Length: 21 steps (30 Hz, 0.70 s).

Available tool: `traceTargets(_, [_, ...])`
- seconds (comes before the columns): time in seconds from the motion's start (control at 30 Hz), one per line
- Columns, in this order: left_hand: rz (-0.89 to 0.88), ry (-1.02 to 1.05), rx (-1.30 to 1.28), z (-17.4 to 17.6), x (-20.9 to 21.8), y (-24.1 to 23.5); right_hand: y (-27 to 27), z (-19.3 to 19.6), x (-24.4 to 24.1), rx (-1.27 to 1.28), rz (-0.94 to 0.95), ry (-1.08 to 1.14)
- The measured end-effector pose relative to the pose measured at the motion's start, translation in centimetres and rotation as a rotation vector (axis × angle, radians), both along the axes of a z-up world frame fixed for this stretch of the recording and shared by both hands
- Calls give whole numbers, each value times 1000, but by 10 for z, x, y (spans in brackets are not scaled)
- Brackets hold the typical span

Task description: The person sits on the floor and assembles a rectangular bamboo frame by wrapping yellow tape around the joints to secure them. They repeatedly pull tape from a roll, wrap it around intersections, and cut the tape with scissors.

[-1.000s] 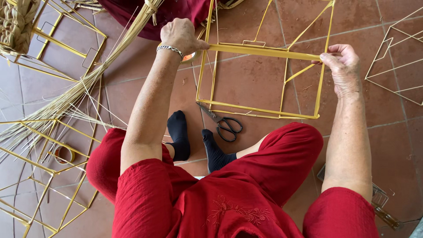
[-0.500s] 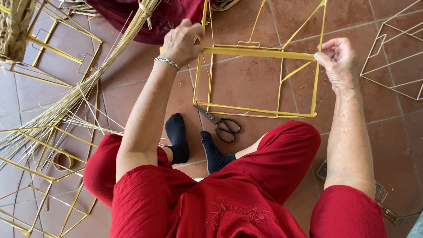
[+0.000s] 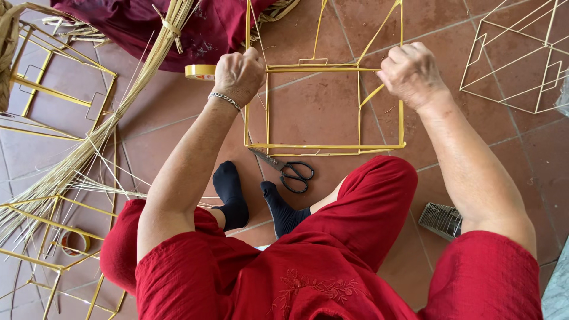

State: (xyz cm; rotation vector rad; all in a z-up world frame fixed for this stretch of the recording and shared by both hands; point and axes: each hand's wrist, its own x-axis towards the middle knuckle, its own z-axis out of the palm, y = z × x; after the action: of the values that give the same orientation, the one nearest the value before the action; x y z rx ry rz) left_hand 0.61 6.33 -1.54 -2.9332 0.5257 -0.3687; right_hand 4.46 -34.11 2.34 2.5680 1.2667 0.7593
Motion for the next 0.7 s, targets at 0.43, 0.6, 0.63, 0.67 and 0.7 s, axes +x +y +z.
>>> traceTargets(0.43, [-53,19,6,2,-16,-15,61,-24,22,-260,92,-357])
traceTargets(0.6, [-28,48,-67,8,-24,-35,114,-47,18,-33,148,-102])
traceTargets(0.63, [-10,74,-89,10,-23,-42,131,-51,14,42,166,44])
traceTargets(0.67, [9,101,-111,12,-21,-49,143,-51,11,117,185,190])
traceTargets(0.7, [17,69,-195,12,-21,-57,151,-50,6,191,164,280])
